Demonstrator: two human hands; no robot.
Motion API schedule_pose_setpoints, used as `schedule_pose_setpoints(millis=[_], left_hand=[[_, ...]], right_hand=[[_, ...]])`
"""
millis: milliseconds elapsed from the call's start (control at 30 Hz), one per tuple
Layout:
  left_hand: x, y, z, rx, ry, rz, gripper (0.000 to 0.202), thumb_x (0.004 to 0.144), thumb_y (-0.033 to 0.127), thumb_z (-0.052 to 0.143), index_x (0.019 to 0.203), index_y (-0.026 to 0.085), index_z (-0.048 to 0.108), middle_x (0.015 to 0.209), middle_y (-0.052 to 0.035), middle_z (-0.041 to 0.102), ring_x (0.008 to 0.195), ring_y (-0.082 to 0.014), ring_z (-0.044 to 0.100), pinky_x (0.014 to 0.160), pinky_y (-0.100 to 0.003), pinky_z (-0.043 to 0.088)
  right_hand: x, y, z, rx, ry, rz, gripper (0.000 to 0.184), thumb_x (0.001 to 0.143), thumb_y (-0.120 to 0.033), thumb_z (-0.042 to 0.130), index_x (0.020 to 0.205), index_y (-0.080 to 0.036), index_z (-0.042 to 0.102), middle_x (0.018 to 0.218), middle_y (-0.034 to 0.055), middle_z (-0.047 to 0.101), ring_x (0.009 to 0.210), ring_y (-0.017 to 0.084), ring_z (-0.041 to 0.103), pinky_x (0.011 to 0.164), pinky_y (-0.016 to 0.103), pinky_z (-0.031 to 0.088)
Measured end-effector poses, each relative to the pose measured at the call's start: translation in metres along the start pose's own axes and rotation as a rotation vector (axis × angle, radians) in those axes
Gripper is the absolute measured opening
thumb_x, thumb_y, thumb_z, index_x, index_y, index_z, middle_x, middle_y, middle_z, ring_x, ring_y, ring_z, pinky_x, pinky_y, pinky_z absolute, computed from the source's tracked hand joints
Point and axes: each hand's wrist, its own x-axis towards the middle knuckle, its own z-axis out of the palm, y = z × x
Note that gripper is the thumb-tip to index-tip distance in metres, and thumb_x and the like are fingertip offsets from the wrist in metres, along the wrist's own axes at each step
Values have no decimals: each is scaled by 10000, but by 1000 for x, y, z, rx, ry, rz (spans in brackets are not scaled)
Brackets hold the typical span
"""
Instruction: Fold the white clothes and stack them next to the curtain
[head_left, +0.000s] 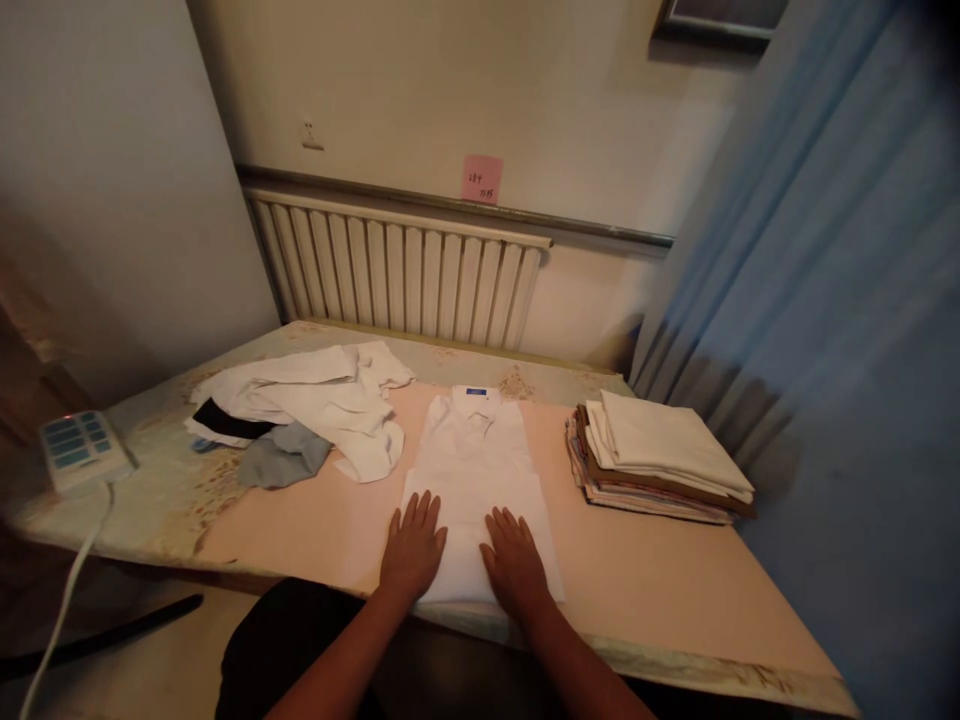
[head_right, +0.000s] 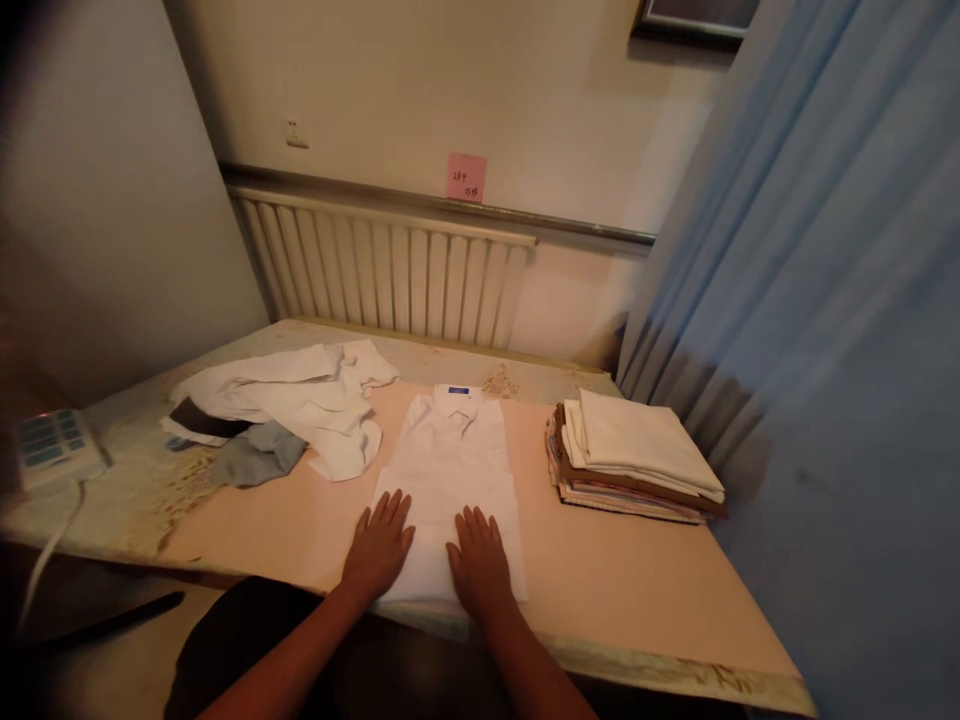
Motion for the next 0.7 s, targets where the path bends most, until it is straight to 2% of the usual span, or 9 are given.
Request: schedule_pose_setpoints(millis=[167,300,367,533,700], left_hand=[[3,24,3,4,4,-43,487,921,281,383,1381,158,487,1489,-125,412,1405,-334,298,1112,-601,213],[-4,53,12,-57,63,114,465,929,292,391,1373,204,499,1490,-89,421,1410,-295,301,1133,-554,218],[-7,58,15,-78,77,151,456,936,299,383,1370,228,503,1477,-63,444,1400,-277,326,1136,-533,230],[-4,42,15,-56,60,175,490,927,336,408,1400,224,465,1501,-54,405,1410,-277,306,1134,-523,248],[6,22,11,-6,44,107,505,930,340,396,1418,220,439,1515,-54,381,1414,-294,293,1120,-530,270]], right_hand=[[0,0,3,1,31,-2,411,952,-305,438,1327,-162,529,1402,102,517,1352,243,401,1137,454,273],[0,3,5,-3,44,-24,405,952,-290,426,1325,-170,530,1407,99,512,1354,234,399,1136,455,272],[-1,4,6,-8,33,-29,408,952,-279,418,1330,-172,525,1413,92,508,1357,230,394,1136,452,275],[1,8,11,-41,33,10,416,954,-309,427,1328,-159,530,1422,111,494,1369,248,375,1138,458,266],[15,28,12,-82,13,78,460,963,-385,424,1333,-132,528,1447,143,453,1377,273,359,1140,470,249]])
